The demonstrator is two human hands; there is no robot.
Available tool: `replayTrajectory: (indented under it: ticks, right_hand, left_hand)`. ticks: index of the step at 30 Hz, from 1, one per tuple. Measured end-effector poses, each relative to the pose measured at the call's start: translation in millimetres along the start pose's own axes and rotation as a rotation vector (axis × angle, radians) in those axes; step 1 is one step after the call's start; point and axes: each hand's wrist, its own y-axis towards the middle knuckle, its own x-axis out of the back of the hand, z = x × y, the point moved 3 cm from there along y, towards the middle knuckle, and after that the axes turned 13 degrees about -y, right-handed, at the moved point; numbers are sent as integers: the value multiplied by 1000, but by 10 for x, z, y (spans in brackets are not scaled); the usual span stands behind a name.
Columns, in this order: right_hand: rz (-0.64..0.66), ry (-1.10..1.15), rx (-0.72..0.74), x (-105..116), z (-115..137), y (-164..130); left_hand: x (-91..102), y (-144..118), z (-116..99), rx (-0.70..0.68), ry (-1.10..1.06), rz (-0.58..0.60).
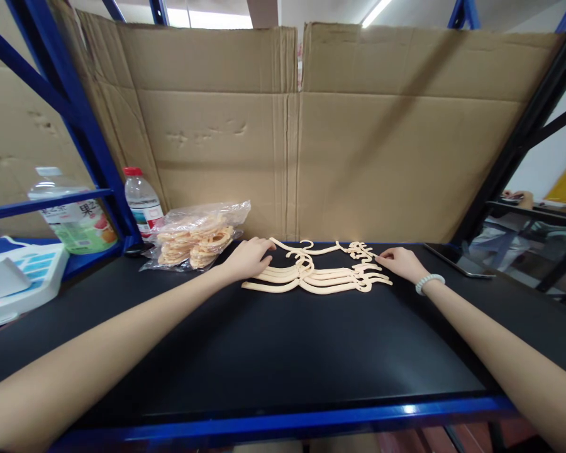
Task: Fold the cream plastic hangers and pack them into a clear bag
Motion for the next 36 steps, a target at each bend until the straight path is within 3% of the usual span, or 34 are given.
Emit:
replayTrajectory:
  ticks: [4,8,17,22,28,32,36]
  right_hand:
    - [14,-16,-12,-1,10,-31]
    - [14,4,-40,23,-4,-58]
    - [23,215,-164,-3,-84,-10]
    - [20,468,-270,-3,-121,-4]
    - [-20,890,-320,145,-131,-20]
    - [11,1115,-361,252,-124,-28]
    - [188,1282,-368,254,58,-110]
  left_hand:
    - [-152,378,182,1,14,85]
    - [-312,618,210,-42,8,167]
    - [-397,693,167,-11,55,203]
    - [-281,694,150,22,89,132]
    - [64,601,50,44,135,-50]
    - [266,358,-110,11,133,-149]
    - [307,-24,-316,-23,115,-184]
